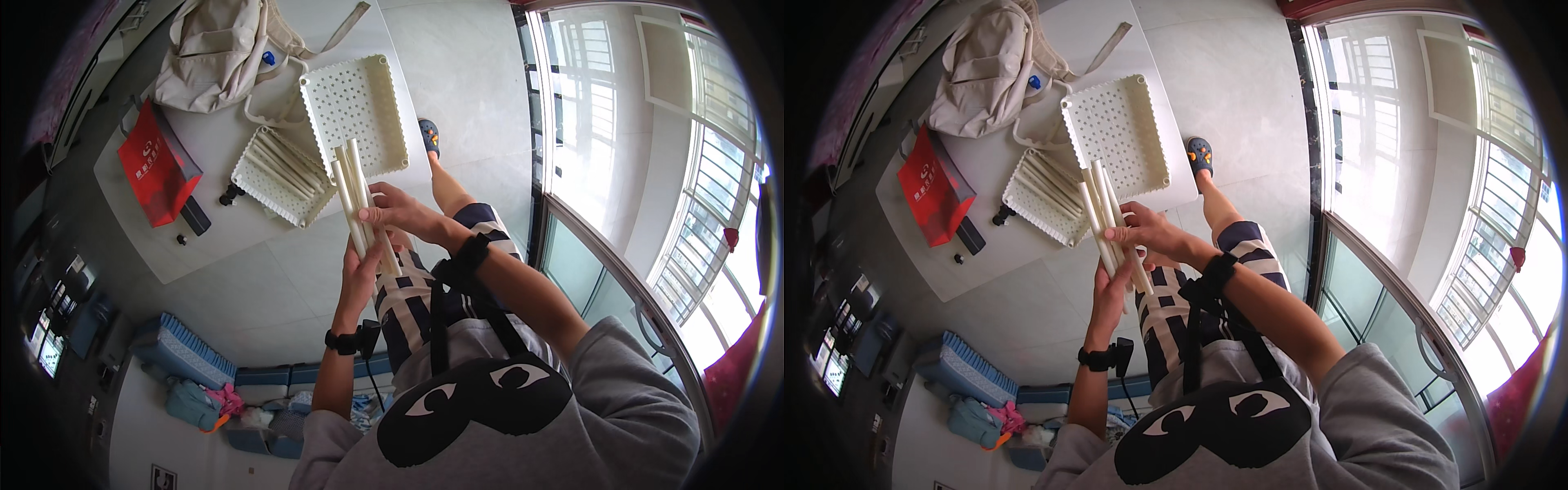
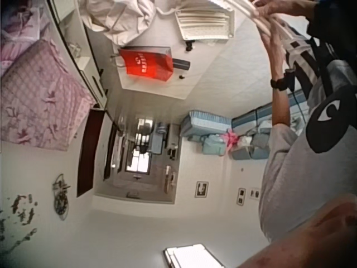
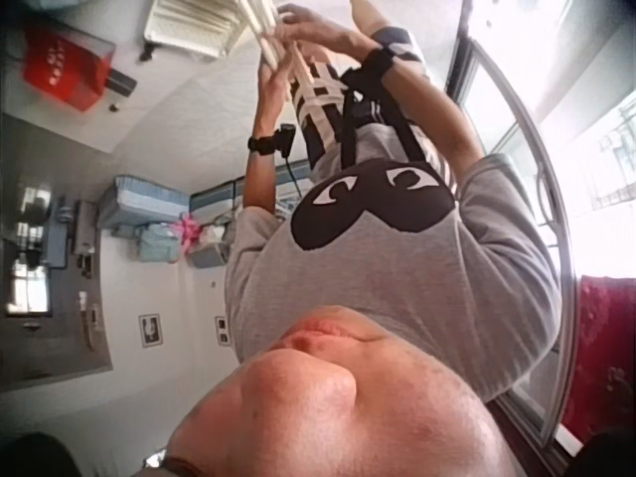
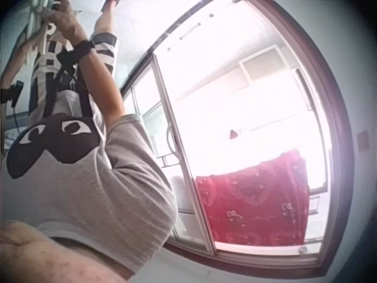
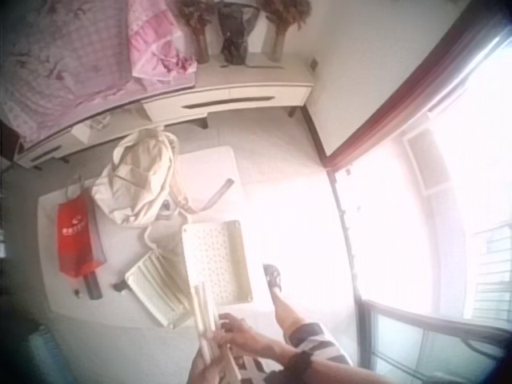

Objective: Assembling the components of a white plastic storage basket.

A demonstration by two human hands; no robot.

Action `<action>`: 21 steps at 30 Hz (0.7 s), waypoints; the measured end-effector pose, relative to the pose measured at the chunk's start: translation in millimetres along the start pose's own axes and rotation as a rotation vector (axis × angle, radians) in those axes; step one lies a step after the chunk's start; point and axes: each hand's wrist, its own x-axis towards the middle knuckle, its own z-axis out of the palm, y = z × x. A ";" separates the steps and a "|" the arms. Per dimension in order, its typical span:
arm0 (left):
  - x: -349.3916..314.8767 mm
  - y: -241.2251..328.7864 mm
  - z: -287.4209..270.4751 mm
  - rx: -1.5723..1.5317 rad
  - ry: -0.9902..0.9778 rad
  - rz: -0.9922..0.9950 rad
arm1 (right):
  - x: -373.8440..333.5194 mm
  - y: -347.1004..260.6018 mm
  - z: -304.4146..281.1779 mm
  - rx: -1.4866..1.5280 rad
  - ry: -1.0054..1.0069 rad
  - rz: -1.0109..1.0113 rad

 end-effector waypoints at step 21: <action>32.6 -45.5 -91.9 0.066 0.450 0.088 | 42.4 75.8 -24.1 0.501 0.242 0.101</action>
